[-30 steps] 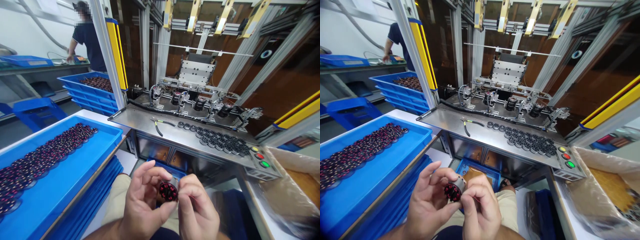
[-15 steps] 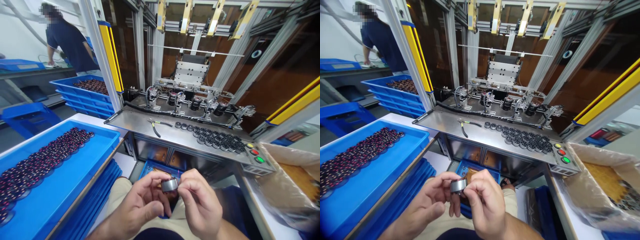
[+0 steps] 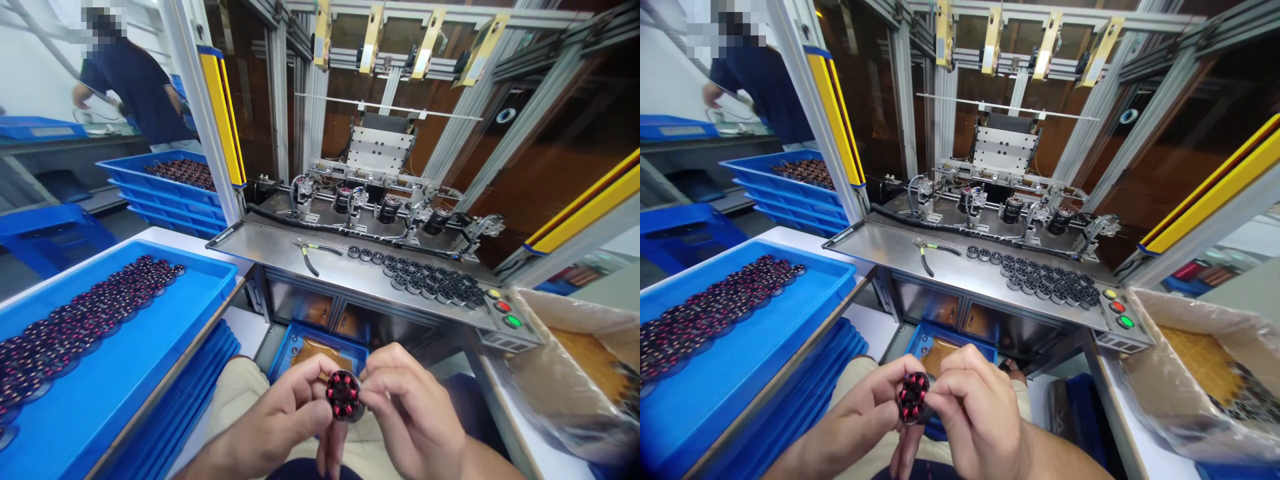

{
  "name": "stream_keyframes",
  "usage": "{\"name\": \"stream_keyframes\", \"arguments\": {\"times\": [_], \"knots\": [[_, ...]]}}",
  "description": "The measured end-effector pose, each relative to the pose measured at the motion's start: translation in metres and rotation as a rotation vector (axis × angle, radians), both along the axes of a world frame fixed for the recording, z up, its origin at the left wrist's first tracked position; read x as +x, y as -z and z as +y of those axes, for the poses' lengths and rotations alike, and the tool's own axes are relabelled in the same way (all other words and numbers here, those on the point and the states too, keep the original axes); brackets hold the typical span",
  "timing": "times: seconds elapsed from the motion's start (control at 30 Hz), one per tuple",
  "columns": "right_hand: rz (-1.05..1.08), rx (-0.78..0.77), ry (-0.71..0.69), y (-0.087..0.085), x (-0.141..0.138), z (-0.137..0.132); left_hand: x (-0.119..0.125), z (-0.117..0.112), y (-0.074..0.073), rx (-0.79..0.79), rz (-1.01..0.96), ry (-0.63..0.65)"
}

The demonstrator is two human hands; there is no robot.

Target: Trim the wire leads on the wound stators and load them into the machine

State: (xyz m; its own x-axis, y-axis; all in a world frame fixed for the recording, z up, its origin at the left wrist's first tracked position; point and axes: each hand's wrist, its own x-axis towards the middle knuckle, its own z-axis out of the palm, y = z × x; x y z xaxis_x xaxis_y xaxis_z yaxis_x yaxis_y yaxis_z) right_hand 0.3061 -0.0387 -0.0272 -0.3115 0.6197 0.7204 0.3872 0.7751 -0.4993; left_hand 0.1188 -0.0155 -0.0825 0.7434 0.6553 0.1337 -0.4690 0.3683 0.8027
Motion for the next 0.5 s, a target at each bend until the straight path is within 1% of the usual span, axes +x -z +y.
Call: {"name": "stream_keyframes", "arguments": {"times": [0.03, 0.1, 0.17, 0.23, 0.33, 0.4, 0.43, 0.5], "knots": [[-0.023, 0.012, 0.011, -0.001, 0.002, 0.0, 0.0, -0.001, 0.002, 0.01, -0.017, -0.013], [-0.045, 0.02, 0.048, -0.003, 0.003, 0.001, 0.0, -0.002, 0.002, 0.018, -0.043, -0.093], [-0.017, 0.001, 0.093, -0.004, 0.002, 0.003, 0.0, -0.003, -0.002, 0.03, -0.077, -0.152], [0.051, -0.044, 0.107, -0.005, 0.0, 0.004, 0.0, -0.003, -0.009, 0.041, -0.141, -0.19], [0.118, -0.093, 0.061, -0.004, -0.005, 0.005, 0.001, 0.001, -0.018, 0.023, -0.272, -0.25], [0.092, -0.08, 0.019, -0.002, -0.005, 0.004, 0.003, 0.004, -0.02, -0.005, -0.28, -0.281], [0.067, -0.063, -0.001, -0.001, -0.005, 0.004, 0.004, 0.005, -0.019, -0.018, -0.238, -0.272], [0.018, -0.024, -0.022, 0.0, -0.002, 0.004, 0.007, 0.005, -0.015, -0.045, -0.133, -0.168]]}}
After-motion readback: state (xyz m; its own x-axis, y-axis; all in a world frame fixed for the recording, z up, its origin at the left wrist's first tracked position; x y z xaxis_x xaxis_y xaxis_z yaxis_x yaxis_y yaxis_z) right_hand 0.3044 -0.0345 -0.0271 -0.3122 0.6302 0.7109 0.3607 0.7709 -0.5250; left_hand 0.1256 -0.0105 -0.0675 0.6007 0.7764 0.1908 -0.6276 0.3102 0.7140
